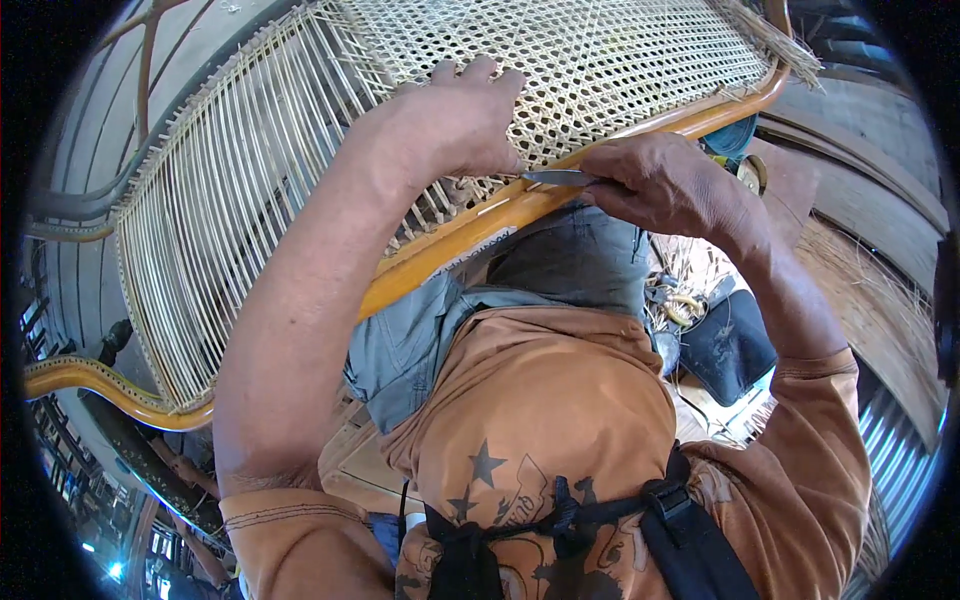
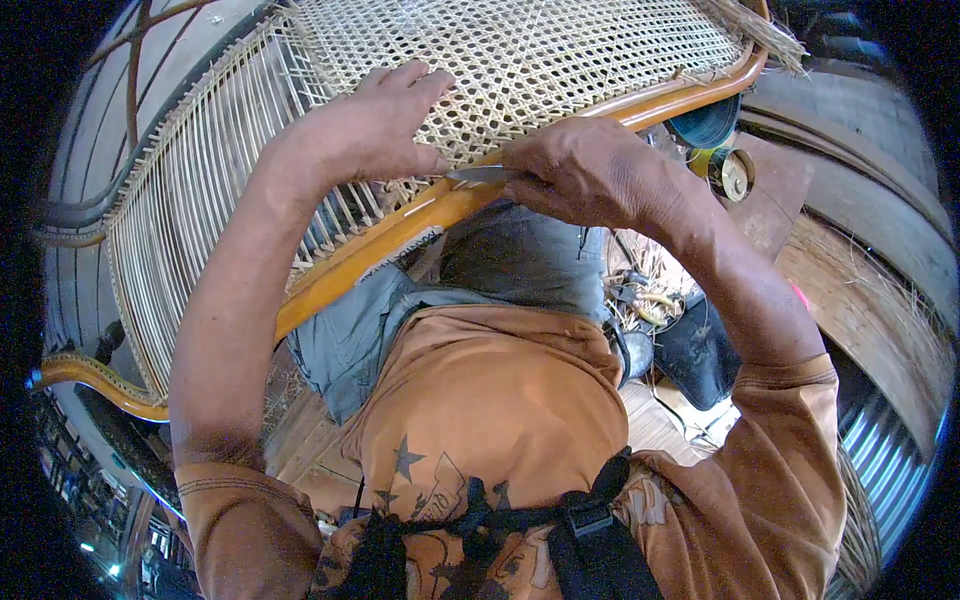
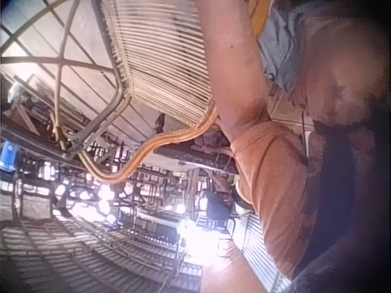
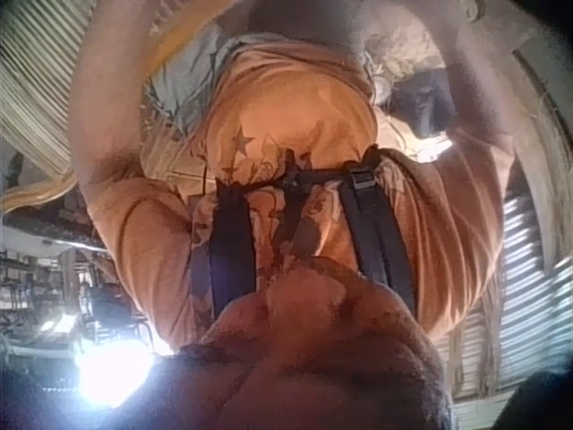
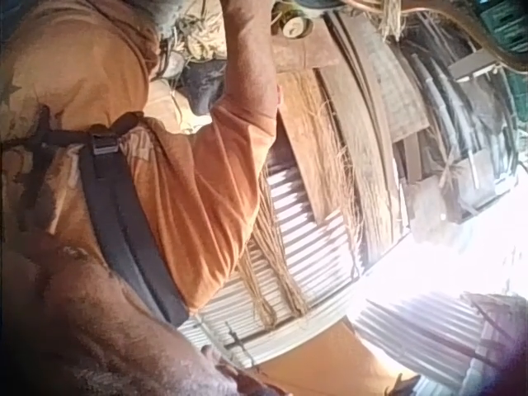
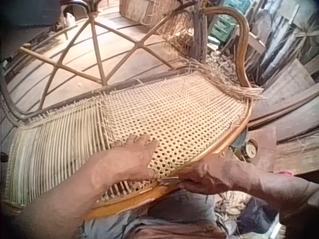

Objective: Repairing the seat of a rattan chair by weaving and trimming bamboo or rattan strands.

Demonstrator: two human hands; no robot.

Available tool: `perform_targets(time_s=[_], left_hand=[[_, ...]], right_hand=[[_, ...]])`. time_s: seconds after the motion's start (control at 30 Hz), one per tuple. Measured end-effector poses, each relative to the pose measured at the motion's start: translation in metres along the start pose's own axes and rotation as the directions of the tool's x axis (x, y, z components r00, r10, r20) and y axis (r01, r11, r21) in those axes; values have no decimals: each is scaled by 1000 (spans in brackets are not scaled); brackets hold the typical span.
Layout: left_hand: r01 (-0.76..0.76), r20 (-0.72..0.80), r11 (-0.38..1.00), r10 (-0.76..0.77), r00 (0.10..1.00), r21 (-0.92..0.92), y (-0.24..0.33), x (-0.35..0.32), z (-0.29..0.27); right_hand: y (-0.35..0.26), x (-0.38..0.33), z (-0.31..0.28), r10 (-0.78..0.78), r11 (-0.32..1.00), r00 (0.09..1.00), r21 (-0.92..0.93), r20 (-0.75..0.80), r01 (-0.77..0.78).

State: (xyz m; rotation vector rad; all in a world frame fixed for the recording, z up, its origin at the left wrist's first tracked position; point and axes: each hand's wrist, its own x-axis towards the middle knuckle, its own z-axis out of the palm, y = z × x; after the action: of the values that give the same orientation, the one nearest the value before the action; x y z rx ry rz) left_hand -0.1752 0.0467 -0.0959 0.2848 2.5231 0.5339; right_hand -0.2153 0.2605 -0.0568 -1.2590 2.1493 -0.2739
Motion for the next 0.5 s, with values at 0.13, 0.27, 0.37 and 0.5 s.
perform_targets(time_s=[0.13,0.27,0.37,0.5], left_hand=[[-21,-14,1000,21,1000,-3,-2,1,0],[6,-1,1000,-6,1000,1,2,1,-4],[1,9,1000,-1,1000,-1,0,2,-3],[-2,-6,1000,2,1000,4,-4,6,4]], right_hand=[[-1,6,-2,22,999,998,-30,57,-20],[-7,10,-9,37,995,995,-94,90,-29],[-27,23,-31,130,970,969,-231,209,-80],[-37,45,-47,154,933,947,-358,282,-45]])
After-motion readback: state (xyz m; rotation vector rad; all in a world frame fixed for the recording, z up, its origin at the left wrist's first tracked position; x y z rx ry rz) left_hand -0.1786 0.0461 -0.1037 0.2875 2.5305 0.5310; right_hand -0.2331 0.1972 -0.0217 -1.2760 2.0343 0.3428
